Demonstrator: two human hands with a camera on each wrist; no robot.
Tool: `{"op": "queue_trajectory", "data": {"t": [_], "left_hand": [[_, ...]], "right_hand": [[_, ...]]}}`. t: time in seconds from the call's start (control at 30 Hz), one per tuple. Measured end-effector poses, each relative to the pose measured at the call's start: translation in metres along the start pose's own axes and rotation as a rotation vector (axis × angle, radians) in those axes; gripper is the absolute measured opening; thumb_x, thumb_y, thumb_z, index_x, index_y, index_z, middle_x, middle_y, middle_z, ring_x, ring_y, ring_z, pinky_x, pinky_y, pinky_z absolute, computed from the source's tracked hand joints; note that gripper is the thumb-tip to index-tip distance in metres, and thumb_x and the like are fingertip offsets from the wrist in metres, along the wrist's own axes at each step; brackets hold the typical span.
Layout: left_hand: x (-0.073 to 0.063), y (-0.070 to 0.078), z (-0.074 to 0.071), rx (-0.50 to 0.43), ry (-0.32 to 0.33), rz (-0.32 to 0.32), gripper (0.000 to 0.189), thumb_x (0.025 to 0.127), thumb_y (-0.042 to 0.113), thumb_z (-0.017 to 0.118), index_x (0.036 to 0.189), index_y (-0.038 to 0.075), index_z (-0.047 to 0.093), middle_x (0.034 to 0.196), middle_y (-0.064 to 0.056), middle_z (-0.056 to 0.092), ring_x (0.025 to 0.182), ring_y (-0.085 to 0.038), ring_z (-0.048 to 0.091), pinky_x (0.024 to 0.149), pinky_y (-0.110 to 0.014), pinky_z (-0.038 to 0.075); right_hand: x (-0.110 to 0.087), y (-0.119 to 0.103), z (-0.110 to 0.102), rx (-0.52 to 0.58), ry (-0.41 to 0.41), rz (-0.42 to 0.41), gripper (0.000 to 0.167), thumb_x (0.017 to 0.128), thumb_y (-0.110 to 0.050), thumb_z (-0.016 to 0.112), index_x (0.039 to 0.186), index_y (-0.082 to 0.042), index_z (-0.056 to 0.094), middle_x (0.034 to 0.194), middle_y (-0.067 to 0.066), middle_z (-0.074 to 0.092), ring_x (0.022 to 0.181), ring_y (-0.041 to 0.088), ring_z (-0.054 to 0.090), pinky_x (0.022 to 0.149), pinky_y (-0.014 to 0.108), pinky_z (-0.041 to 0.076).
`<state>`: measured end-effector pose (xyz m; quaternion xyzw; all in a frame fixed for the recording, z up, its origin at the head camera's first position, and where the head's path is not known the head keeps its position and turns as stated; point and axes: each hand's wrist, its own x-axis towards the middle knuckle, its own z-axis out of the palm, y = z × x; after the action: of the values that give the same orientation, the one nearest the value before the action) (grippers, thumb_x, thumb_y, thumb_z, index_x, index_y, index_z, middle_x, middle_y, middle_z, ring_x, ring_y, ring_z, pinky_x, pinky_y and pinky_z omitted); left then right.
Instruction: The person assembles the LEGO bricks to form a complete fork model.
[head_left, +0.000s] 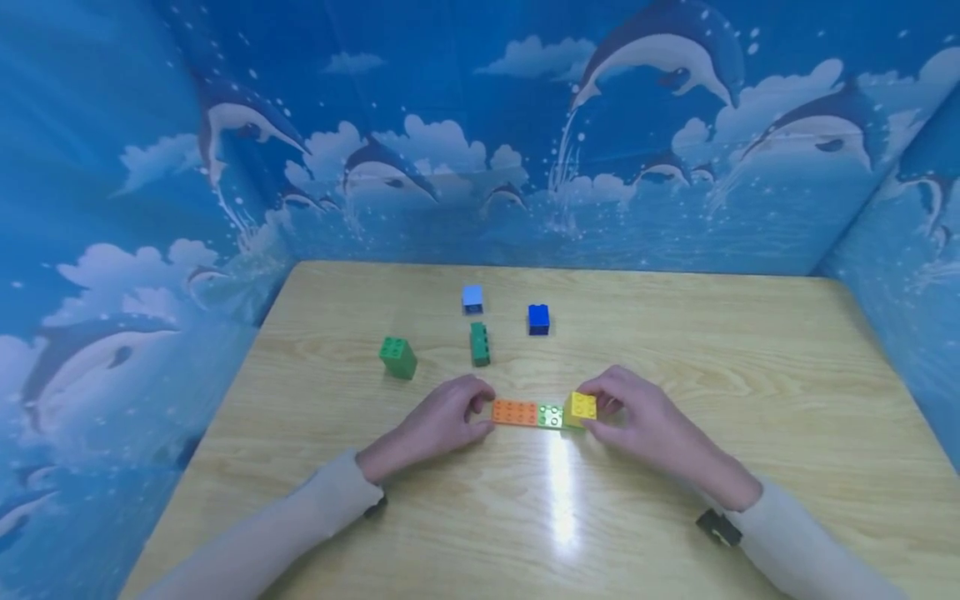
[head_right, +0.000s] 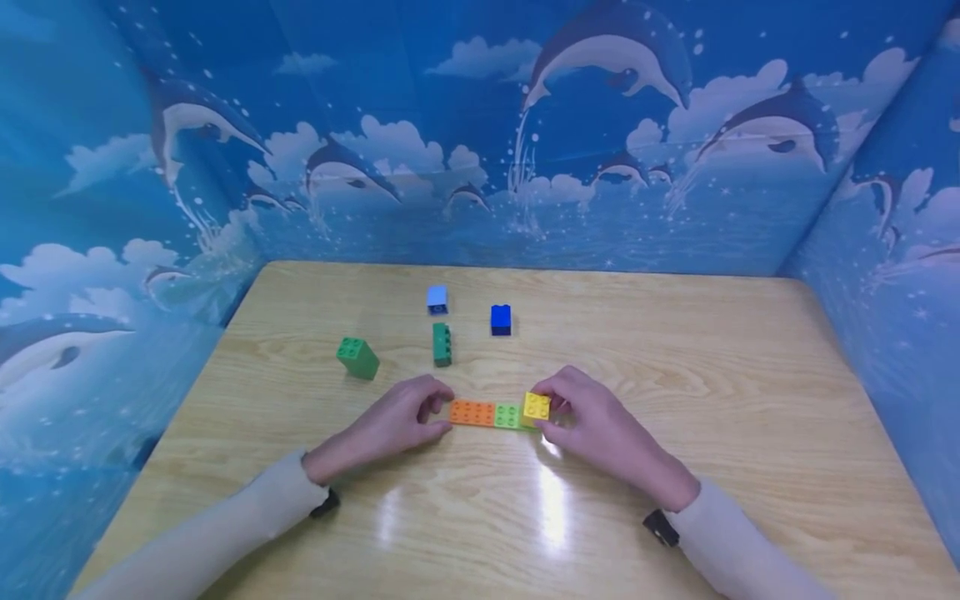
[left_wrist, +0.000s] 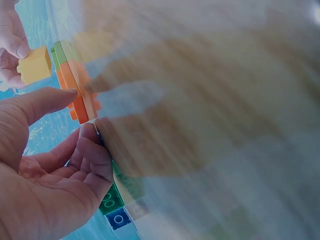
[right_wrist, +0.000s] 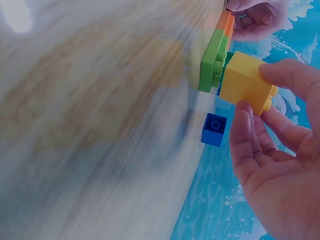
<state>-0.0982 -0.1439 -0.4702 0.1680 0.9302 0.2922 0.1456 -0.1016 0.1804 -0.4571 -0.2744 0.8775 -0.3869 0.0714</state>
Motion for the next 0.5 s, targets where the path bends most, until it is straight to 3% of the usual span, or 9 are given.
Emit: {"op": "queue_trajectory", "data": {"t": [0.5], "left_hand": [[-0.0008,0.0014,0.0002,-0.001,0.012,0.006,0.040,0.093,0.013,0.087,0.130,0.007,0.072,0.097,0.006,0.062,0.087,-0.010,0.058,0.077,-0.027,0.054]], "right_hand": [[0.0002,-0.0007,0.0034,-0.057,-0.004,0.011,0.041,0.089,-0.005,0.089,0.128,-0.010,0.076,0.112,-0.007,0.067,0.096,0.014,0.066,0.082,0.032,0.062]]}}
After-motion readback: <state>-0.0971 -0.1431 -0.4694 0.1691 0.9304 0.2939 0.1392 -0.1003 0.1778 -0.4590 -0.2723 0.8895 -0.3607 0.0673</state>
